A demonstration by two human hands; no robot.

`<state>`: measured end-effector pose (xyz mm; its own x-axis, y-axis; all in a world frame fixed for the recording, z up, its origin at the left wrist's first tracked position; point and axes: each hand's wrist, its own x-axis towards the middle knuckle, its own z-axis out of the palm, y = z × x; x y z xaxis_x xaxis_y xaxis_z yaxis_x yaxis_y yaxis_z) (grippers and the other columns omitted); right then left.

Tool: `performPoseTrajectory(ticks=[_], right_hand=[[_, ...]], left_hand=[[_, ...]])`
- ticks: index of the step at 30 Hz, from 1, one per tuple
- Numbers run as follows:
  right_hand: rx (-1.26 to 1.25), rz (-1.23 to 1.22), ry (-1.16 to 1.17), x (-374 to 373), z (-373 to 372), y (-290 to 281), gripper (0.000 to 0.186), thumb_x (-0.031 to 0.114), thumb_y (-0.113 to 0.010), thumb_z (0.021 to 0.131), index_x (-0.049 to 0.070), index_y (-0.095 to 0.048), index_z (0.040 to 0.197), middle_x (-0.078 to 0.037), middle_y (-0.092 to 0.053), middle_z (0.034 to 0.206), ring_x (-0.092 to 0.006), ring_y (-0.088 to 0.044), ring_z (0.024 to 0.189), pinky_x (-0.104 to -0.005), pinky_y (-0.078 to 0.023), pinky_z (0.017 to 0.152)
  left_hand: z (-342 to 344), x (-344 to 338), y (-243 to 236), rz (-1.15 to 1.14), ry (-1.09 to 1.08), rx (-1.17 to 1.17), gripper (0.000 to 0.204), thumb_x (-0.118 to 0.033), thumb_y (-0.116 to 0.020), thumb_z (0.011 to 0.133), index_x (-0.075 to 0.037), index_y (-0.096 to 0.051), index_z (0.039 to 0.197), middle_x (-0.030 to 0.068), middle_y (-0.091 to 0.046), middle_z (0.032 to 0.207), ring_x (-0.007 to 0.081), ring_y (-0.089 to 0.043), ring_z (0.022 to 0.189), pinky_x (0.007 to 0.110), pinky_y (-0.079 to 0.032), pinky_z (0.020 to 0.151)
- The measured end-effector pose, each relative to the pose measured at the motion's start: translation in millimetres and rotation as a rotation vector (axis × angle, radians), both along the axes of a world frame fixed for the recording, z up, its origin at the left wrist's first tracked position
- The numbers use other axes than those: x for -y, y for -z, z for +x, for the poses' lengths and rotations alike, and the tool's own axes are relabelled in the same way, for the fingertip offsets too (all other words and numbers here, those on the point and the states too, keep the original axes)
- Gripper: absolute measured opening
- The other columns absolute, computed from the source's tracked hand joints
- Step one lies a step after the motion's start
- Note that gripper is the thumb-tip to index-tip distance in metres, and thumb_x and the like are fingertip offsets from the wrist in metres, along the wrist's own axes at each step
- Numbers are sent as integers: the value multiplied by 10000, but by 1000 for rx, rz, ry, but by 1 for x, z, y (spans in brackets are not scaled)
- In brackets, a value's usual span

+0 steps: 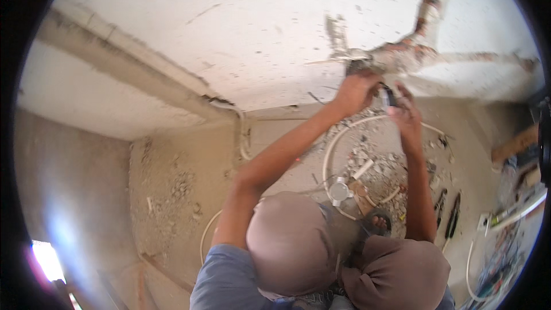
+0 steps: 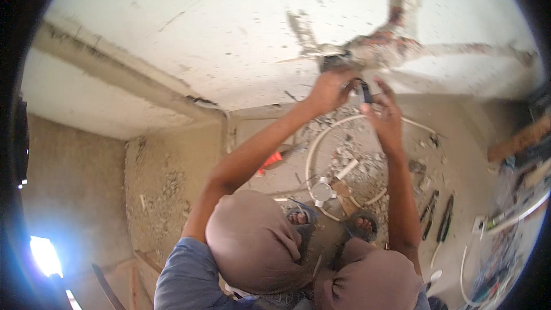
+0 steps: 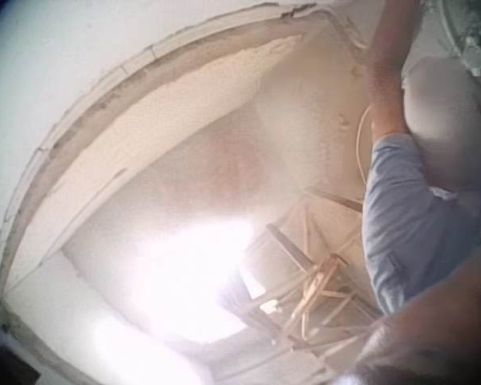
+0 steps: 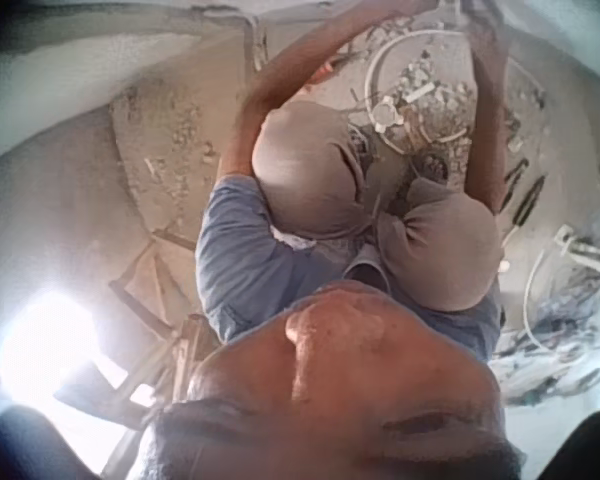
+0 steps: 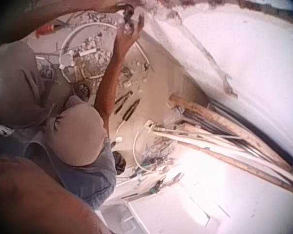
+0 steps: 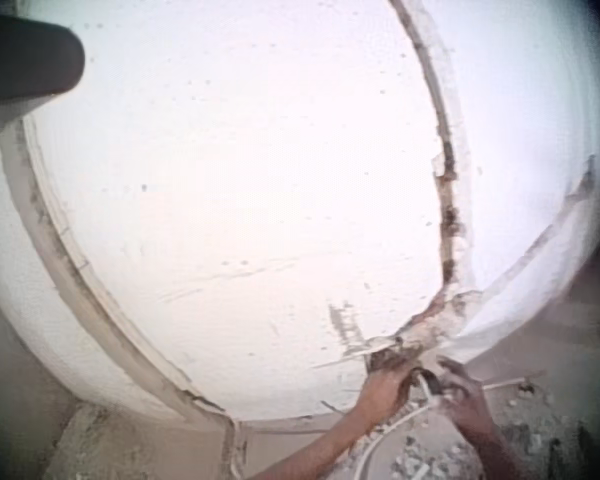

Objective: The person strips wire insulation using pliers, wraps tape around the wires, and prepares the wiring within a recessed wall cavity.

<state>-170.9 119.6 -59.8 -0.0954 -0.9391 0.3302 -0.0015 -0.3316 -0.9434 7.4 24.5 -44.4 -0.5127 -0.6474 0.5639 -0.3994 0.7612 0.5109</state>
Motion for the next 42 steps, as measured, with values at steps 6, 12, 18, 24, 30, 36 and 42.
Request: performPoseTrajectory(ticks=[6,12,18,24,30,36,42], right_hand=[[-119,-38,-83,43,-34,3,672,-18,-592,867,23,-441,1520,-120,-484,1494,-225,-436,1408,-386,-381,1131],[-613,-148,361,27,-12,17,393,277,-821,826,-32,-702,1039,-213,-625,1136,-382,-613,1073,-466,-487,930],[-489,-440,286,32,-13,25,270,129,-808,809,7,-684,1015,-144,-661,1089,-269,-630,974,-387,-508,844],[213,25,47,26,12,35,359,46,-708,894,39,-571,1226,-23,-620,1025,-86,-530,876,-254,-454,784],[207,23,88,30,13,38,215,65,-637,946,34,-595,1154,-3,-593,968,-80,-509,858,-259,-441,764],[157,79,76,26,13,33,164,87,-629,941,37,-572,1086,11,-527,888,-90,-485,803,-272,-423,736],[245,64,106,3,12,30,192,98,-651,944,27,-561,1098,-29,-561,1017,-112,-529,888,-295,-465,802]], left_hand=[[-12,-1,-11,-131,26,-4,150,-46,-682,856,-45,-656,1003,156,-671,935,381,-614,901,477,-491,786],[-1,2,-8,-111,43,77,153,-21,-672,832,-20,-635,981,170,-660,924,381,-578,917,479,-467,860],[-12,-5,-16,-204,10,168,151,-10,-659,854,-16,-633,1003,155,-658,995,363,-566,995,467,-466,902],[-5,6,-5,-175,123,189,295,23,-658,858,-39,-640,1146,166,-663,1095,399,-612,1031,487,-500,889],[-17,5,-7,-122,43,21,228,23,-681,883,-47,-684,1100,170,-699,948,395,-643,845,459,-526,742],[-21,4,-7,-83,-28,49,189,9,-695,876,-43,-702,1057,173,-700,905,383,-645,809,448,-520,720],[-27,1,-14,-120,-26,64,183,2,-688,880,-41,-706,1057,173,-682,874,384,-635,799,455,-512,716]])
